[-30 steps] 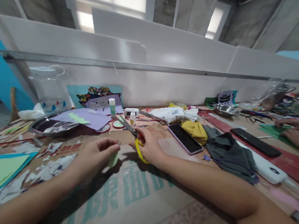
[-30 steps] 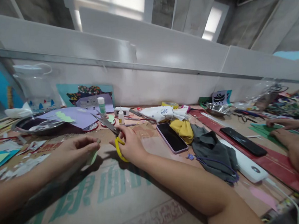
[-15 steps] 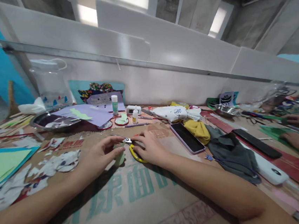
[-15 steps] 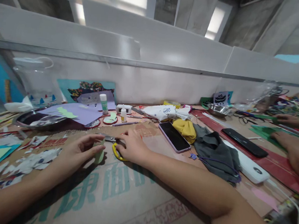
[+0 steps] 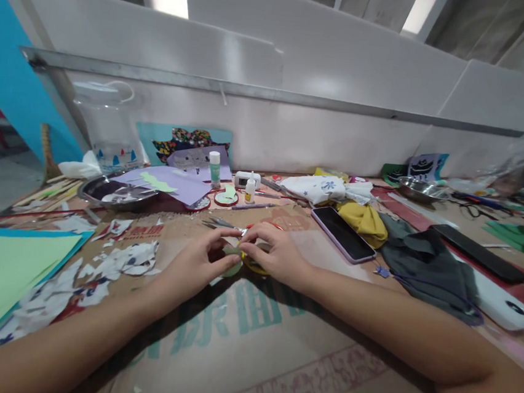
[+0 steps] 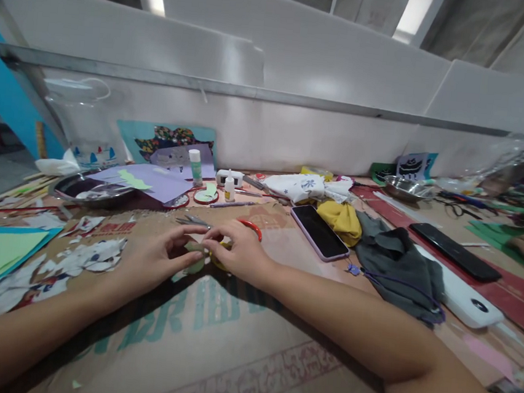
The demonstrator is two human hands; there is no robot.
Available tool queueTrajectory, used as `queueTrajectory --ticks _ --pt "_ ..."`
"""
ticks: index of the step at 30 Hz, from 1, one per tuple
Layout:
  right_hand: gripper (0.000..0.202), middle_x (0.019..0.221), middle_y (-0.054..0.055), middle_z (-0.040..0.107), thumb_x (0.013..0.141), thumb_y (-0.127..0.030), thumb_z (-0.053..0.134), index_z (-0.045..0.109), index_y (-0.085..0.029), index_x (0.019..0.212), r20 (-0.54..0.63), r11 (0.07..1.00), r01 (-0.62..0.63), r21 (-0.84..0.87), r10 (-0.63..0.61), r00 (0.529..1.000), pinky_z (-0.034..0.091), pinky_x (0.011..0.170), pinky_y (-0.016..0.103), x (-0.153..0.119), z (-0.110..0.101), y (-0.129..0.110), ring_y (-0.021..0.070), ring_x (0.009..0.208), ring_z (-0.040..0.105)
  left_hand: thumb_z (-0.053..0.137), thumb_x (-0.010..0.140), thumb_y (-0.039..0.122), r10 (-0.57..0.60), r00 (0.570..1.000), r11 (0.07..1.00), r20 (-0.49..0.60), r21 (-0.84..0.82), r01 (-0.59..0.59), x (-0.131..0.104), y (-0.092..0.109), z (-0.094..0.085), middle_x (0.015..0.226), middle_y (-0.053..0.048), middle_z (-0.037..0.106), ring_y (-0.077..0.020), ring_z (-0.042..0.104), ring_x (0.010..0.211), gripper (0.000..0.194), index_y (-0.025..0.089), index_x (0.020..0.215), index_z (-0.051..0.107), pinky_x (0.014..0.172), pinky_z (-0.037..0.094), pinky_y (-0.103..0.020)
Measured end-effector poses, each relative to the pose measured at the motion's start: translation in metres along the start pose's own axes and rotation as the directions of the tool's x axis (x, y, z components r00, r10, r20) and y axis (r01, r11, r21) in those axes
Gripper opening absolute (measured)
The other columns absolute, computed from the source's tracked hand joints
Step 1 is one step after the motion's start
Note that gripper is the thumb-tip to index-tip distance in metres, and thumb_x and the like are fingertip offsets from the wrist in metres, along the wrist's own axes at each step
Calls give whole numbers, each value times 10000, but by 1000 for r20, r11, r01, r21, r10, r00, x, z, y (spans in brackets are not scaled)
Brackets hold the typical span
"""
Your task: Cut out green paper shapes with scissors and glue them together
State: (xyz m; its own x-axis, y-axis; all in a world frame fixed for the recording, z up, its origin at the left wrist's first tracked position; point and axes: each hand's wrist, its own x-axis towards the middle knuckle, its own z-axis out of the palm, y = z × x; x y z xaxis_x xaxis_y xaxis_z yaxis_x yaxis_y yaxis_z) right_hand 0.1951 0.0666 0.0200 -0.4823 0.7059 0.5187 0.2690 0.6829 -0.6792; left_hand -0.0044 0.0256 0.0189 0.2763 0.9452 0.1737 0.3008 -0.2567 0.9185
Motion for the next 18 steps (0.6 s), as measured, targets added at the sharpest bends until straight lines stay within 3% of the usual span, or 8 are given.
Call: queueTrajectory --ticks 4,7,12,18 --pt "165 844 31 692 912 -348 638 668 -192 868 -106 985 -150 86 159 982 492 785 315 2 -4 0 180 818 638 682 858 406 -55 998 998 31 -19 56 0 7 -1 879 -38 766 -220 725 807 253 211 1013 726 731 553 -303" --pt "213 796 16 662 912 -393 621 620 -190 849 -122 971 -184 153 203 971 489 732 296 4 -6 2 166 762 621 655 867 449 -83 996 996 38 -23 84 -1 11 -3 835 -42 772 -211 719 767 258 206 866 742 725 558 -303" --pt "265 752 5 632 908 -436 613 587 -188 817 -118 954 -204 221 234 965 487 673 271 6 -7 5 148 709 602 654 865 518 -86 995 996 -40 18 87 -1 7 -5 803 -40 768 -212 721 739 326 206 899 739 696 557 -310" --pt "256 841 23 679 816 -420 709 659 -176 872 -36 910 -344 231 362 932 516 689 285 6 -4 7 162 744 631 680 859 492 -118 993 992 -10 -53 118 -2 10 -4 791 -30 766 -214 748 718 295 202 914 691 678 561 -306"
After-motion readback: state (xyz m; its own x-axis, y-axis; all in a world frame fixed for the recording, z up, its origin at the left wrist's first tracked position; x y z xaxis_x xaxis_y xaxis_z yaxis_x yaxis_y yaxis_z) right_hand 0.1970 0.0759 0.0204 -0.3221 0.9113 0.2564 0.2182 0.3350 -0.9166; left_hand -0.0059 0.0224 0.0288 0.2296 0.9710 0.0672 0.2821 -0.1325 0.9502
